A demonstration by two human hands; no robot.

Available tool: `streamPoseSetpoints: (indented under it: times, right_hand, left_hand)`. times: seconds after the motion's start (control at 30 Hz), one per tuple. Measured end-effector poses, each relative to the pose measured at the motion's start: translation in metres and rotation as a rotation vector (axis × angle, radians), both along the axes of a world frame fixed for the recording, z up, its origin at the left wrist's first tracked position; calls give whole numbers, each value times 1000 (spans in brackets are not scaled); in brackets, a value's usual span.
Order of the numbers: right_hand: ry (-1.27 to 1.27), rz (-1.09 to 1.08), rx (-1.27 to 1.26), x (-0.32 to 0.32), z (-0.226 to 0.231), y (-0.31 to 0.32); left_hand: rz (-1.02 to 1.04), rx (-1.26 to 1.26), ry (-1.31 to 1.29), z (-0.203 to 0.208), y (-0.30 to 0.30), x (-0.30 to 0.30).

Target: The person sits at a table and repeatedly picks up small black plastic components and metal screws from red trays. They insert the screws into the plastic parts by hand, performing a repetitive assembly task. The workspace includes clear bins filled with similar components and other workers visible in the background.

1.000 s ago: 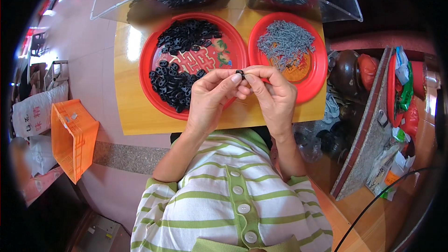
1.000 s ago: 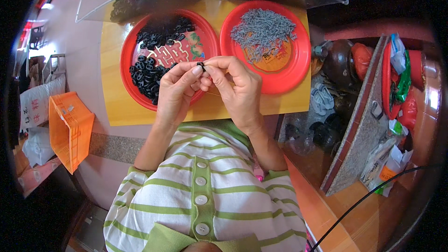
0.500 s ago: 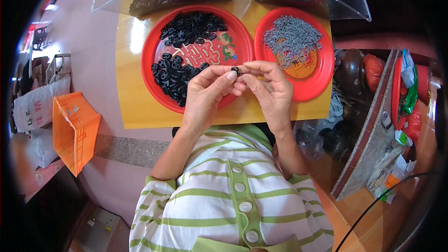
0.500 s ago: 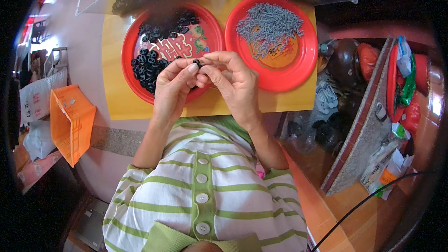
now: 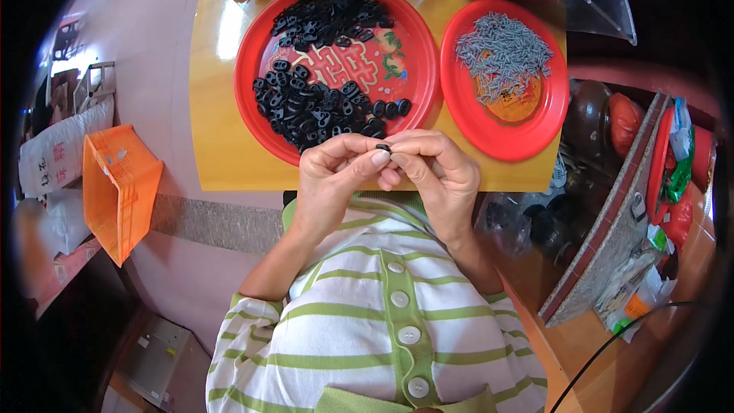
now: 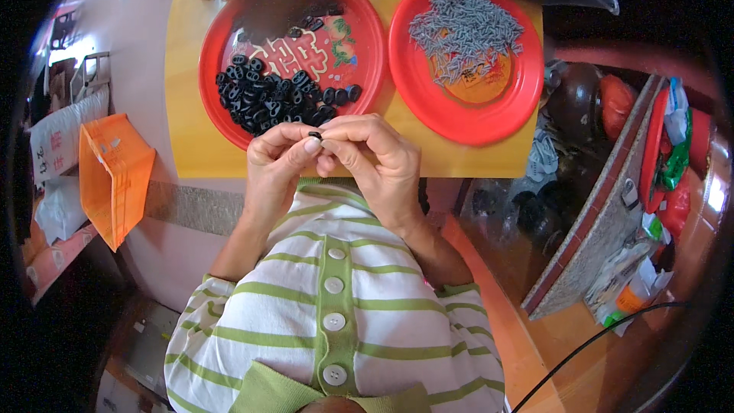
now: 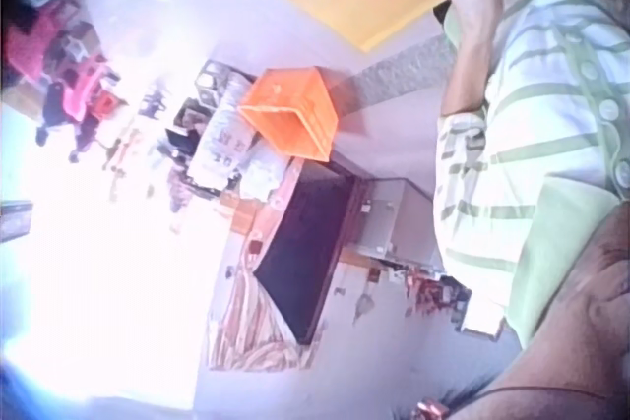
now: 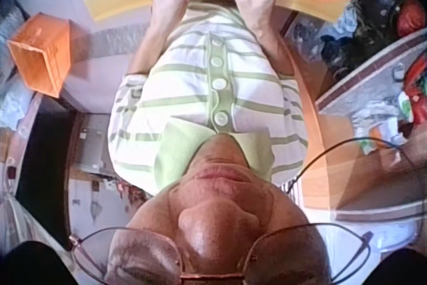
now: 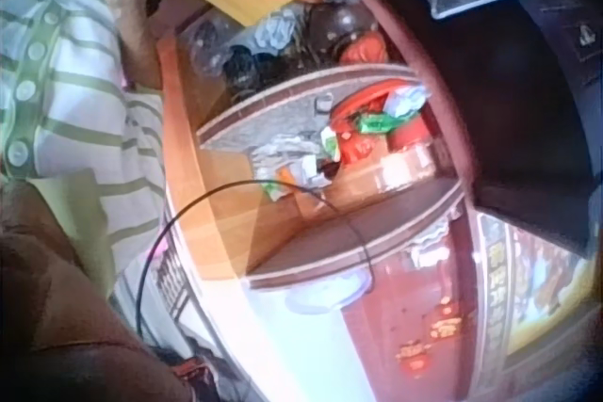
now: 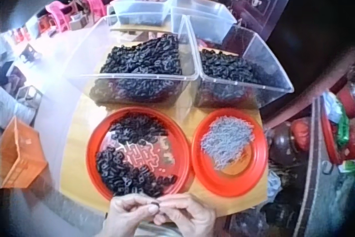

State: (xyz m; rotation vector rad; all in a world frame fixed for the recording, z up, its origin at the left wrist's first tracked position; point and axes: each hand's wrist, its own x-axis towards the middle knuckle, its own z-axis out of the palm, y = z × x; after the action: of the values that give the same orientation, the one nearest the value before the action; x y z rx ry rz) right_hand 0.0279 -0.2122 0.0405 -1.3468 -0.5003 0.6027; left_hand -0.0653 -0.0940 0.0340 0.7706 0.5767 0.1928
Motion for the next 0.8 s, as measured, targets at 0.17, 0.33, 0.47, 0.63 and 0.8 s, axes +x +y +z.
streamPoseSetpoints:
  times: [0.17, 0.33, 0.47, 0.63, 0.8]
  right_hand:
    - [168, 225, -94, 22, 13, 3]
    - [-574, 226, -315, 60, -4, 47]
    - [-786, 331, -363, 66, -23, 69]
    - [-864, 403, -432, 63, -26, 71]
    - [-579, 320, -389, 67, -16, 65]
  left_hand:
    - [-21, 29, 23, 7, 11, -5]
    - [-13, 66, 44, 5, 12, -10]
    - [-25, 85, 42, 6, 15, -13]
    - [-26, 78, 37, 2, 18, -17]
    - [-21, 38, 26, 1, 19, -15]
